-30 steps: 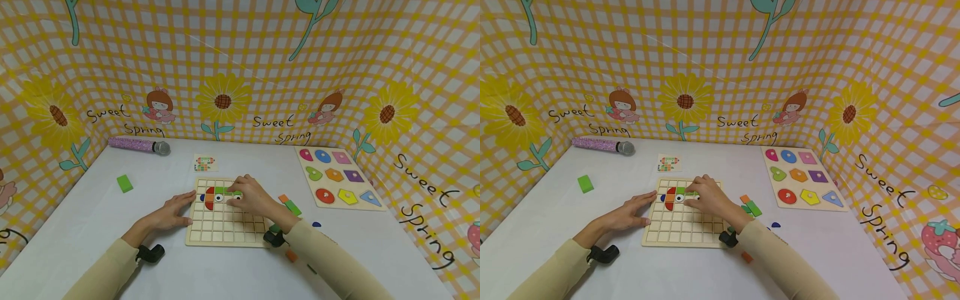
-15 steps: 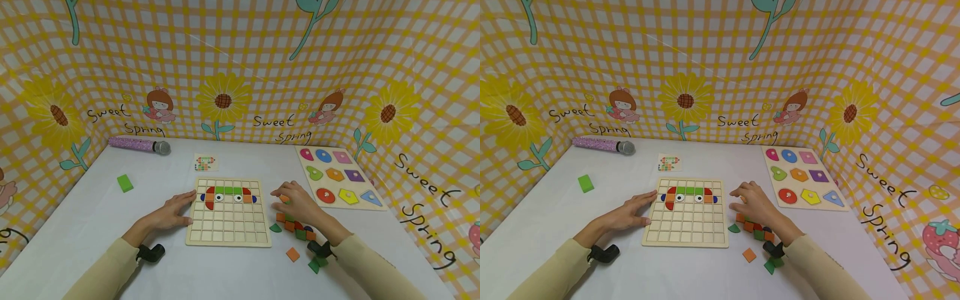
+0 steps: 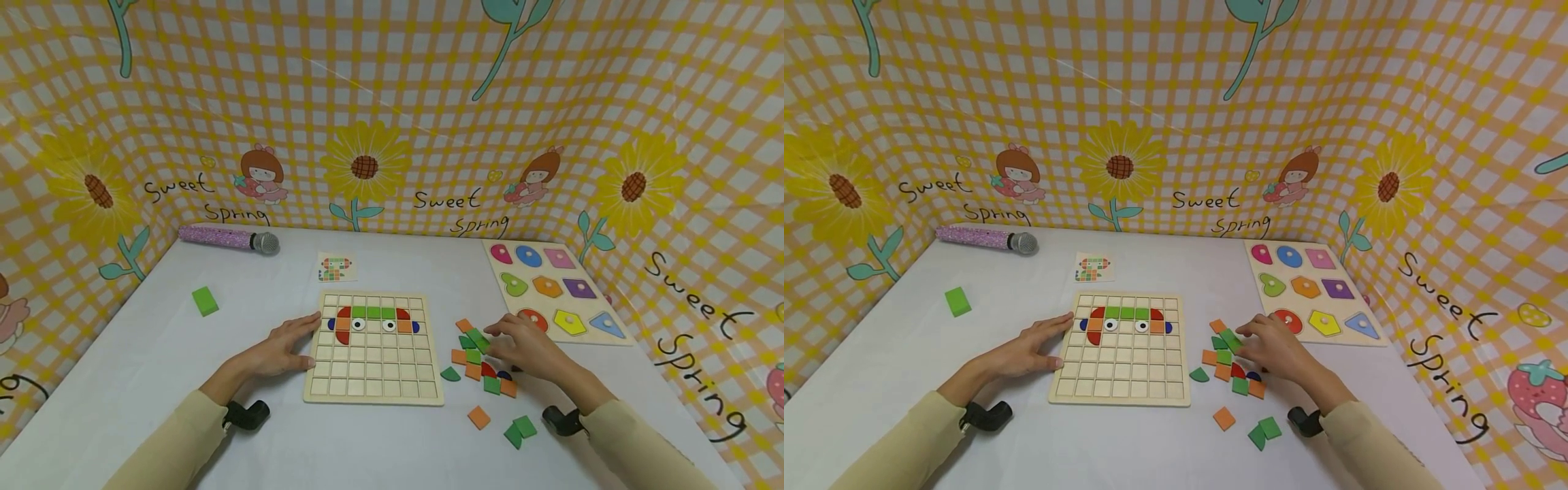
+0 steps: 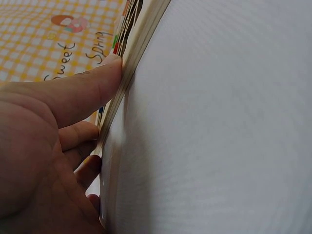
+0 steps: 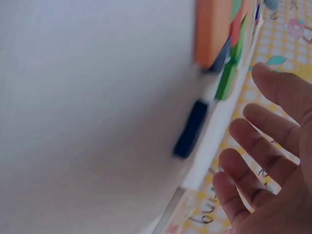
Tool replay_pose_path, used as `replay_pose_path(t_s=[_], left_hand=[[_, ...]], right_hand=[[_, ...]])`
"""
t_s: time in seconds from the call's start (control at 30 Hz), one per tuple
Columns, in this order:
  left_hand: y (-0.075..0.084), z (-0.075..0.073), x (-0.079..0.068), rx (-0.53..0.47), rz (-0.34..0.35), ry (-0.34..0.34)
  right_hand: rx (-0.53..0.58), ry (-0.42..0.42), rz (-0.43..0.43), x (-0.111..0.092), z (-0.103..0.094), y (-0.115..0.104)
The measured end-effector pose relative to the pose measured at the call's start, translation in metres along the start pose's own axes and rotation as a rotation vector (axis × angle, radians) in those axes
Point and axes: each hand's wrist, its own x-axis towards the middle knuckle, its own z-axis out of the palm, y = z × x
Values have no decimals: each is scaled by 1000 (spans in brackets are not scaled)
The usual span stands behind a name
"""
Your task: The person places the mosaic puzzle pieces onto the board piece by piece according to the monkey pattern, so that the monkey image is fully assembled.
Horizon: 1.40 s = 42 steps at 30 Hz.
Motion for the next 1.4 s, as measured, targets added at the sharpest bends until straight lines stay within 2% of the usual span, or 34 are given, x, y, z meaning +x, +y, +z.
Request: replay_pose_path(t_s=[0.33, 1.1, 1.27, 1.4], left_hand=[[0, 0, 0, 10, -2, 3], [1, 1, 0, 8, -22, 3], [0, 2, 0, 6, -20, 0], [0, 2, 1, 7, -16, 5]], right_hand=[[-20, -62, -18, 5, 6, 20], [-21, -92, -61, 6, 8, 24], [1, -61, -68, 6, 5, 18], [13, -6, -93, 7, 3, 3]])
